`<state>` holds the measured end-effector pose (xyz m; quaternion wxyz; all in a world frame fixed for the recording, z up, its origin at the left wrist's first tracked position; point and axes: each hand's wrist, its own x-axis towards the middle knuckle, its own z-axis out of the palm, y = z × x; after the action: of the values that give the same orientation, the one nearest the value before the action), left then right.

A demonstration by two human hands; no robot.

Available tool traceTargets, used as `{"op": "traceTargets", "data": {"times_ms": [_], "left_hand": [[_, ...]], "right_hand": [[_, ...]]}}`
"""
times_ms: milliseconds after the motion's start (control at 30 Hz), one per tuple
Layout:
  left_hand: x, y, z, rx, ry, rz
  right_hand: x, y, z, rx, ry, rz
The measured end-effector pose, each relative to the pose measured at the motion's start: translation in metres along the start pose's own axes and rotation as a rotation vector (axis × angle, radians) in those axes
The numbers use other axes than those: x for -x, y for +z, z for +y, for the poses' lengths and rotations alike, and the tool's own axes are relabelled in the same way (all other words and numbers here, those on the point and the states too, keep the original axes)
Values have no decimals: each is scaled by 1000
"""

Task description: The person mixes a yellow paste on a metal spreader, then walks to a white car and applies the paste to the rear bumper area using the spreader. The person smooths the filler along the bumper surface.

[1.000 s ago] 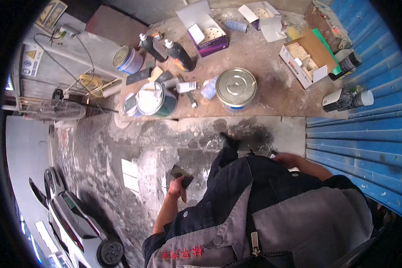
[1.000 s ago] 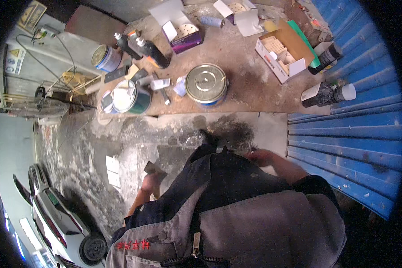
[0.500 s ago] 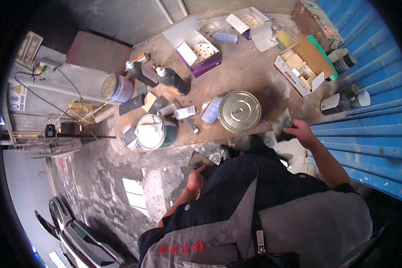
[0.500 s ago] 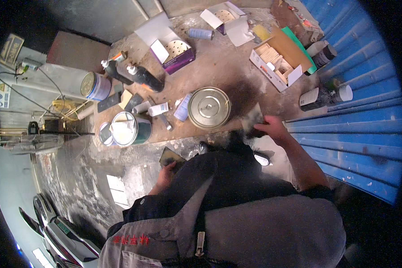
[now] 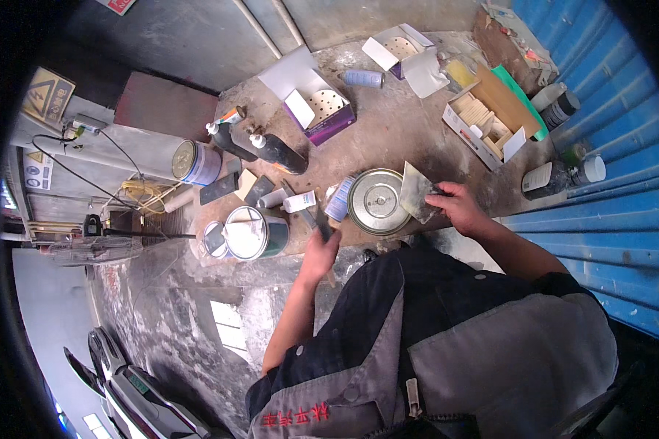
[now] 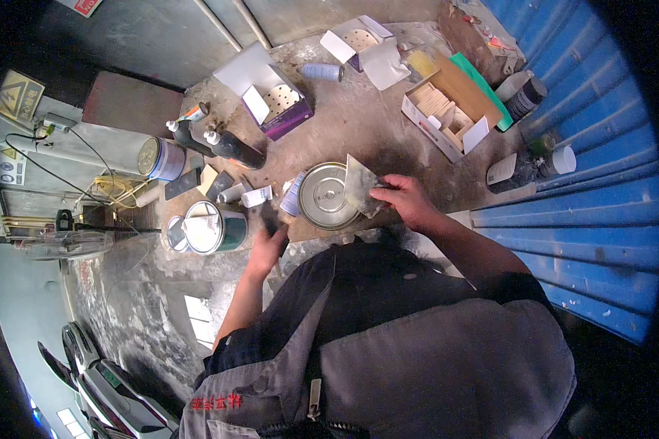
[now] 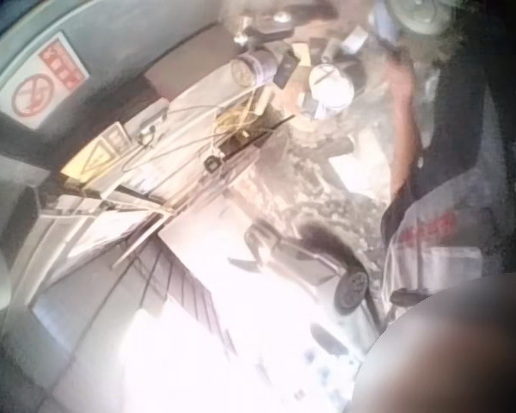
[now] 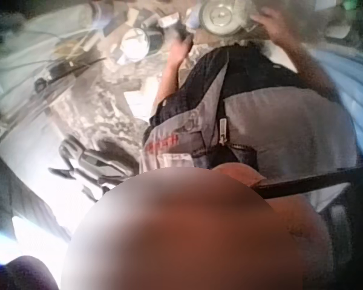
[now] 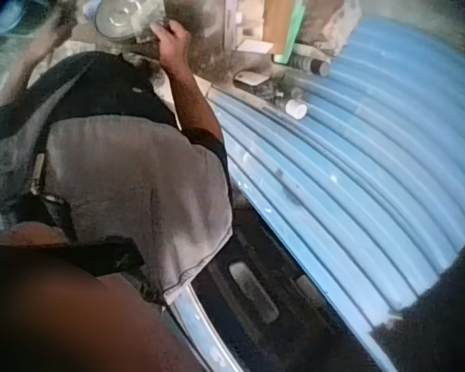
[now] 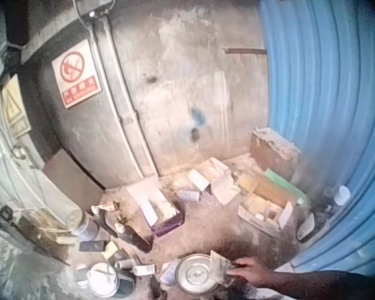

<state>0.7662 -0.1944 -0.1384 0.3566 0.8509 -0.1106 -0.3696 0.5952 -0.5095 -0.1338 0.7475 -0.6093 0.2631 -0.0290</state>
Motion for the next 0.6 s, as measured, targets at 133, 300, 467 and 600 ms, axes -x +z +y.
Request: {"op": "traceTargets", "data": {"times_ms": [133, 300, 467, 600], "left_hand": [[-6, 30, 57, -607, 406, 186], [-12, 65, 107, -928, 462, 113], [-17, 82, 128, -1036, 466, 47], [-20, 91, 126, -995, 477, 52]], "right_hand": [[-8, -8, 16, -155, 47, 75], [1, -26, 27, -207, 119, 205], [7, -37, 36, -278, 80, 210], [2, -43, 43, -262, 29, 261]]}}
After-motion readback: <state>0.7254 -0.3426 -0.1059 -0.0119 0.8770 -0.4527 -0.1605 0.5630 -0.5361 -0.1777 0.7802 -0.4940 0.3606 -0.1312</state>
